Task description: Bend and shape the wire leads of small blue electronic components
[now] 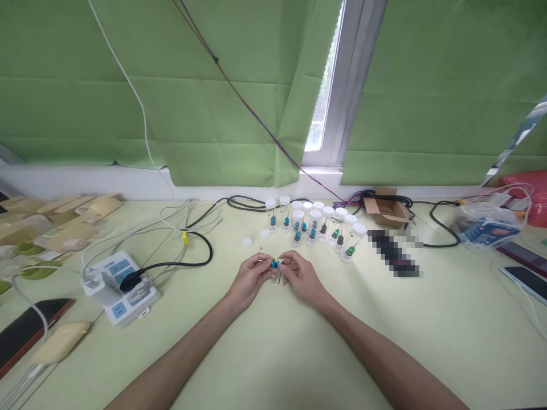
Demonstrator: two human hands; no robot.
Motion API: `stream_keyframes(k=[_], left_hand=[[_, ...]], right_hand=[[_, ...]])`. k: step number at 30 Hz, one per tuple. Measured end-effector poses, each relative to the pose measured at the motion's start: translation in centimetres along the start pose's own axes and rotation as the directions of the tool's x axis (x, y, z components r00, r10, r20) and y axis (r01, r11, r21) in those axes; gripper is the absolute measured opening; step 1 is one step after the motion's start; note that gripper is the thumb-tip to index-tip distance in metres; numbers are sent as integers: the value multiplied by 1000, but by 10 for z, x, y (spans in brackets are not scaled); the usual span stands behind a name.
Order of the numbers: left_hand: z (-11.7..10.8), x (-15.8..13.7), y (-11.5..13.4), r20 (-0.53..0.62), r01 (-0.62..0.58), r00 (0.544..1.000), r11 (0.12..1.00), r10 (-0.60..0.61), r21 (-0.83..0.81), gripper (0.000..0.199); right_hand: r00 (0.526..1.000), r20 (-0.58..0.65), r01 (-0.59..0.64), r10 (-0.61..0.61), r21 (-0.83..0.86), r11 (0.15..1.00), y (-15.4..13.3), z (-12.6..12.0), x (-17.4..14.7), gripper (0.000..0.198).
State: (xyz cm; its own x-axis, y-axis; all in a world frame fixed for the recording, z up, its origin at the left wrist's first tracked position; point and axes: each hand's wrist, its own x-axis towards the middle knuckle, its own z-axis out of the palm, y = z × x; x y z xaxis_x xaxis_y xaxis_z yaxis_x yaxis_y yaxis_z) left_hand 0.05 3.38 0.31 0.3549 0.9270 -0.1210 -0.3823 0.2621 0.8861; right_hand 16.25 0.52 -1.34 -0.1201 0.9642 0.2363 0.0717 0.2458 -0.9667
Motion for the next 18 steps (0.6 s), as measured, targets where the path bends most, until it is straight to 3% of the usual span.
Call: stream_keyframes(k=[12,18], left_hand=[[1,-1,1,-21,-2,1000,1000,3,9,18],[-1,0,0,-12,-2,1000,1000,2,6,18]], right_hand=[[998,-23,52,-55,-119,992,-3,0,-2,24],[999,-4,37,-37,-77,996,-2,0,-1,23]])
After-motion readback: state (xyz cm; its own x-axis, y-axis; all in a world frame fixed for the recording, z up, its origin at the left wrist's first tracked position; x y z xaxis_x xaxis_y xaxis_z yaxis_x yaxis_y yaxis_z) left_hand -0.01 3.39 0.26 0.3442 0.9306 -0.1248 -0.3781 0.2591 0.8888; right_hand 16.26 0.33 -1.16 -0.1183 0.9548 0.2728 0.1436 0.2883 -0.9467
